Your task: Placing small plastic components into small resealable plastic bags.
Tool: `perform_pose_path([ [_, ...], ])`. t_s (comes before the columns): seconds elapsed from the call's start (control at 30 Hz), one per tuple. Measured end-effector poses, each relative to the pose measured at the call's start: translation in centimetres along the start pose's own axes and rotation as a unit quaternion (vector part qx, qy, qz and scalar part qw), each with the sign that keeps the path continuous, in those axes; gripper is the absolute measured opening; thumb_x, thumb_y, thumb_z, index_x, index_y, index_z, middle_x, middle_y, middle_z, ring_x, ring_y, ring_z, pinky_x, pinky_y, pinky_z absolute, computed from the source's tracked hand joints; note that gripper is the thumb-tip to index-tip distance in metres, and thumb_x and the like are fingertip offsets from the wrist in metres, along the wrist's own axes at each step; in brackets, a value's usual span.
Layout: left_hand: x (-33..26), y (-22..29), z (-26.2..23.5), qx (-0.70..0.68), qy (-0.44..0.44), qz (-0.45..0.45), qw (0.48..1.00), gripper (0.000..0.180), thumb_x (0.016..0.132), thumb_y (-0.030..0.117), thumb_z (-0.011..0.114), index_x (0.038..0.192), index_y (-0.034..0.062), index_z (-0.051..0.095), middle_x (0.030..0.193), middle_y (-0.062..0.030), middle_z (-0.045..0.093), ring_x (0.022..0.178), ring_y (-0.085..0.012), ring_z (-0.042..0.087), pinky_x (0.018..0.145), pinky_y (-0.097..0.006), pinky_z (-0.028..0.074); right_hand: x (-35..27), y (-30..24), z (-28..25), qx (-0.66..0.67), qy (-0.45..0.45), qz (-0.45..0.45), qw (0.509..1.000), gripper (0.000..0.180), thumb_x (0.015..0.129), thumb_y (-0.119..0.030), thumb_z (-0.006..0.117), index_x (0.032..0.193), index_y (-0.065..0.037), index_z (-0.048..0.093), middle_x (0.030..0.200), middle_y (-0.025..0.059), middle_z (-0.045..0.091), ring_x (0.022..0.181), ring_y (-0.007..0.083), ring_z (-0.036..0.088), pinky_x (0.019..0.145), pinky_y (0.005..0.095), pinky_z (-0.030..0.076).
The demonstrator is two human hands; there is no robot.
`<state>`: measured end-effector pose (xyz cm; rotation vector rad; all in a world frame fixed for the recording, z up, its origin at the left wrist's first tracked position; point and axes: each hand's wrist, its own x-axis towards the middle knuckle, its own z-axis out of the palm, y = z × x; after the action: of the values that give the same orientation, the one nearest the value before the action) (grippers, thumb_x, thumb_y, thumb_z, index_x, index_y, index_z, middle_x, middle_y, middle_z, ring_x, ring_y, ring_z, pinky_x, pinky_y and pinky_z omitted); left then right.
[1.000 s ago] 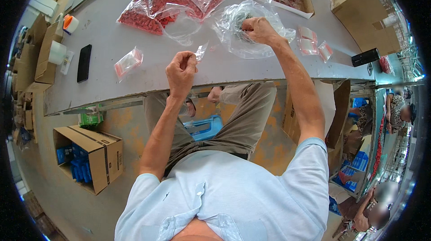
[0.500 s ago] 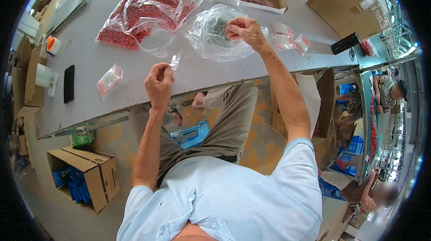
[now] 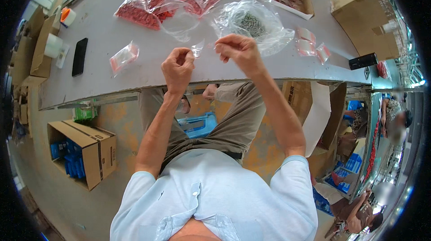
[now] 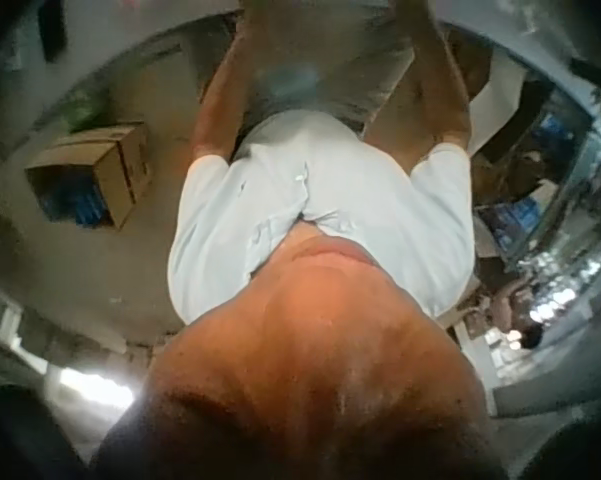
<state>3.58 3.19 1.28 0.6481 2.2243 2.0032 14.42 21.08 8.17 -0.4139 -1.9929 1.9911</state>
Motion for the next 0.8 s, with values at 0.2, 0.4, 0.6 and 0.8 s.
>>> perform_pose_path([
  [0.2, 0.0, -0.1, -0.2, -0.003, 0.004, 0.001, 1.000, 0.012, 0.095, 0.009, 0.070, 0.097, -0.0031, 0.073, 0.076, -0.0051, 0.074, 0.064, -0.0082, 0.068, 0.058, -0.025, 0.054, 0.4, 3.6, 5.5, -0.150, 0.047, -0.161, 0.974, 0.012, 0.089, -0.002, 0.081, 0.101, -0.003, 0.080, 0.088, 0.0015, 0.068, 0.074, 0.0092, 0.062, 0.063, 0.0240, 0.050],
  [0.4, 0.1, -0.1, -0.6, -0.028, -0.007, -0.018, 0.999, 0.012, 0.095, 0.008, 0.070, 0.097, -0.0031, 0.074, 0.076, -0.0057, 0.074, 0.064, -0.0087, 0.068, 0.057, -0.025, 0.055, 1.0, 3.8, 5.8, -0.279, 0.060, -0.217, 0.934, 0.018, 0.085, -0.003, 0.083, 0.102, -0.008, 0.081, 0.085, 0.0041, 0.066, 0.070, 0.0100, 0.061, 0.061, 0.0263, 0.050],
  [0.6, 0.3, -0.1, -0.6, -0.024, -0.012, -0.021, 0.999, 0.012, 0.095, 0.008, 0.070, 0.096, -0.0034, 0.074, 0.076, -0.0054, 0.074, 0.063, -0.0086, 0.068, 0.057, -0.025, 0.054, 0.9, 3.5, 6.2, -0.314, 0.058, -0.202, 0.926, 0.024, 0.085, -0.002, 0.082, 0.108, -0.008, 0.079, 0.086, 0.0041, 0.068, 0.069, 0.0103, 0.063, 0.060, 0.0265, 0.051],
  [0.8, 0.4, 0.2, -0.9, -0.050, -0.022, -0.048, 0.997, 0.011, 0.096, 0.007, 0.069, 0.097, -0.0023, 0.074, 0.077, -0.0047, 0.073, 0.063, -0.0083, 0.067, 0.058, -0.024, 0.054, 1.7, 1.3, 0.9, -0.293, 0.130, -0.225, 0.920, 0.019, 0.091, -0.002, 0.075, 0.109, -0.008, 0.078, 0.087, 0.0061, 0.073, 0.073, 0.0108, 0.067, 0.065, 0.0256, 0.054],
])
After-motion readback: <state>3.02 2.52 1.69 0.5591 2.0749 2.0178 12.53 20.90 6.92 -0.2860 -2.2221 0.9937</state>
